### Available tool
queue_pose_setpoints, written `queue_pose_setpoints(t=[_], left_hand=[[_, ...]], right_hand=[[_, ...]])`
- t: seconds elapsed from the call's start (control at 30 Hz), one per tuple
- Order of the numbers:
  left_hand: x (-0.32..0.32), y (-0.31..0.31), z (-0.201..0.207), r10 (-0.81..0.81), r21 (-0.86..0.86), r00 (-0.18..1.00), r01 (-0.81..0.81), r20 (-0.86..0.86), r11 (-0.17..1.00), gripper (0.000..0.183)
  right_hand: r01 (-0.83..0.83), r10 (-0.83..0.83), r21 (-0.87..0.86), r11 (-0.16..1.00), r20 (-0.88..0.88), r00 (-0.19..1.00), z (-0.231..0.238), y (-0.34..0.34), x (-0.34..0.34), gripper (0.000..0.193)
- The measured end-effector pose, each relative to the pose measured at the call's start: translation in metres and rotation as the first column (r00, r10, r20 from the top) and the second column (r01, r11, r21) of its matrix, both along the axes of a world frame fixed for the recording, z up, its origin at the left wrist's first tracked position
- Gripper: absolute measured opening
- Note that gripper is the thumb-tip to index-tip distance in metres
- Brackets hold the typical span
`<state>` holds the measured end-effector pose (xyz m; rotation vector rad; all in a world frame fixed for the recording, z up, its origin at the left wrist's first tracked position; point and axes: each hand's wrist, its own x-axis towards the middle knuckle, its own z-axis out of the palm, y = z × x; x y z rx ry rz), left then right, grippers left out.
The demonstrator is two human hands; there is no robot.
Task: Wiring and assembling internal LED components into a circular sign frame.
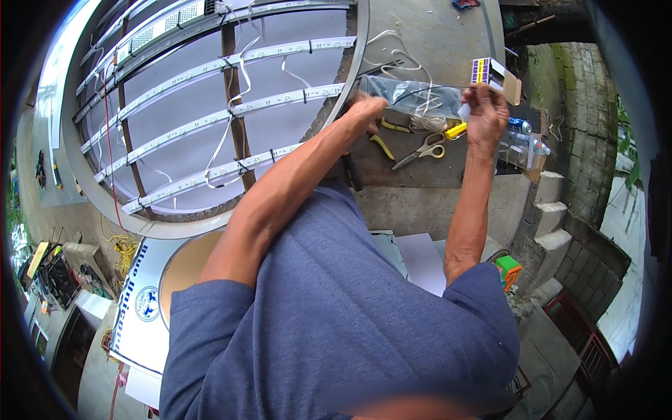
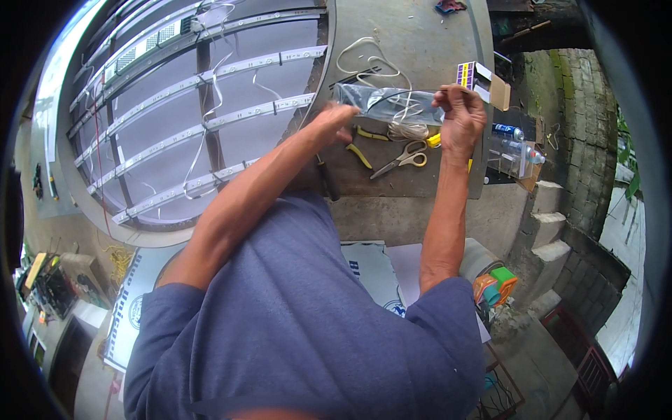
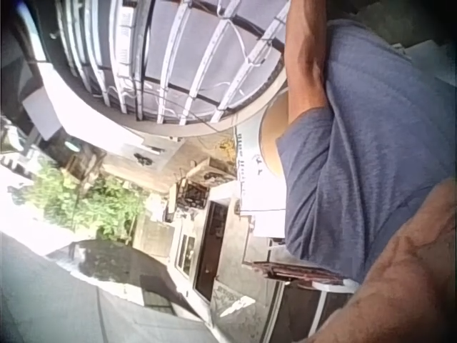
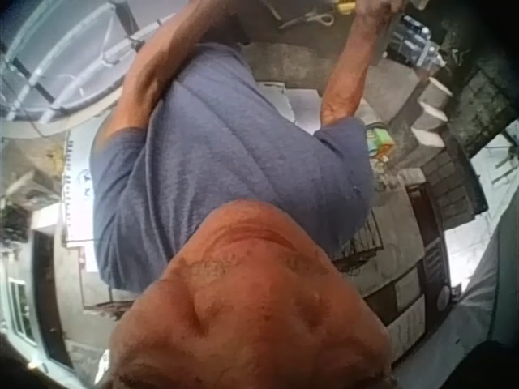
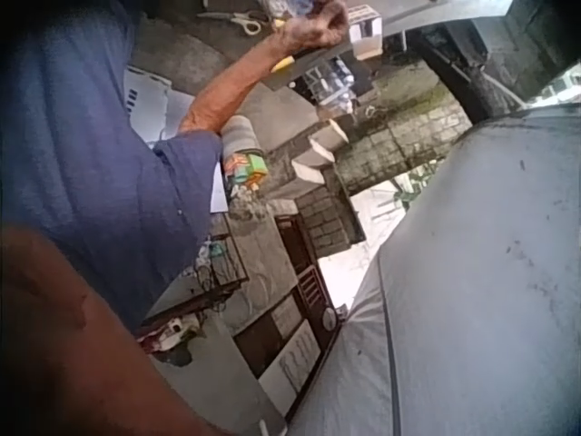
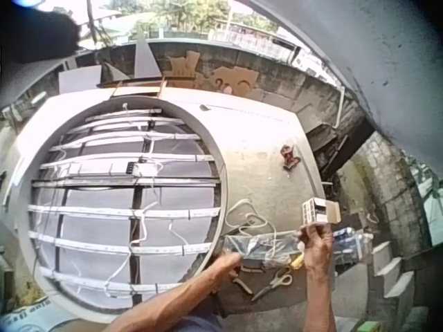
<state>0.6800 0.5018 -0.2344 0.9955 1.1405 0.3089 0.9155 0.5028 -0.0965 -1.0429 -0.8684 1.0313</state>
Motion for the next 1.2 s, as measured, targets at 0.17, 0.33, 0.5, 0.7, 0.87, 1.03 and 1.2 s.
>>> queue_pose_setpoints(t=[0.17,0.33,0.5,0.7,0.87,1.03,1.2], left_hand=[[-0.013,-0.01,0.149,-0.509,0.155,0.802,0.572,-0.313,0.806,0.041],[-0.049,-0.021,0.229,0.25,0.985,0.966,0.027,-0.07,0.169,0.035],[-0.087,-0.025,0.232,0.22,0.983,0.975,-0.002,-0.038,0.182,0.03],[-0.181,-0.039,0.224,0.107,0.677,0.976,-0.209,0.19,0.706,0.019],[-0.265,-0.051,0.213,0.045,0.394,0.934,-0.193,0.355,0.899,0.03],[-0.313,-0.062,0.205,0.078,0.524,0.962,-0.211,0.263,0.825,0.027],[-0.35,-0.054,0.204,0.031,0.714,0.991,-0.113,0.127,0.691,0.022]], right_hand=[[0.122,-0.123,0.035,0.992,0.01,0.992,0.047,-0.015,0.005,0.009],[-0.044,0.05,0.104,0.994,-0.048,0.998,0.084,-0.019,-0.053,0.008],[-0.28,0.298,0.126,0.952,-0.156,0.942,0.097,-0.028,-0.124,0.009],[-0.415,0.373,0.09,0.905,0.297,0.879,0.108,-0.035,-0.194,0.057],[-0.604,0.177,0.146,0.783,0.88,0.442,0.123,-0.03,-0.253,0.04],[-0.713,0.277,0.073,0.697,0.89,0.362,0.123,-0.02,-0.304,0.035],[-0.712,0.574,-0.164,0.683,0.724,0.383,0.134,-0.007,-0.343,0.017]])
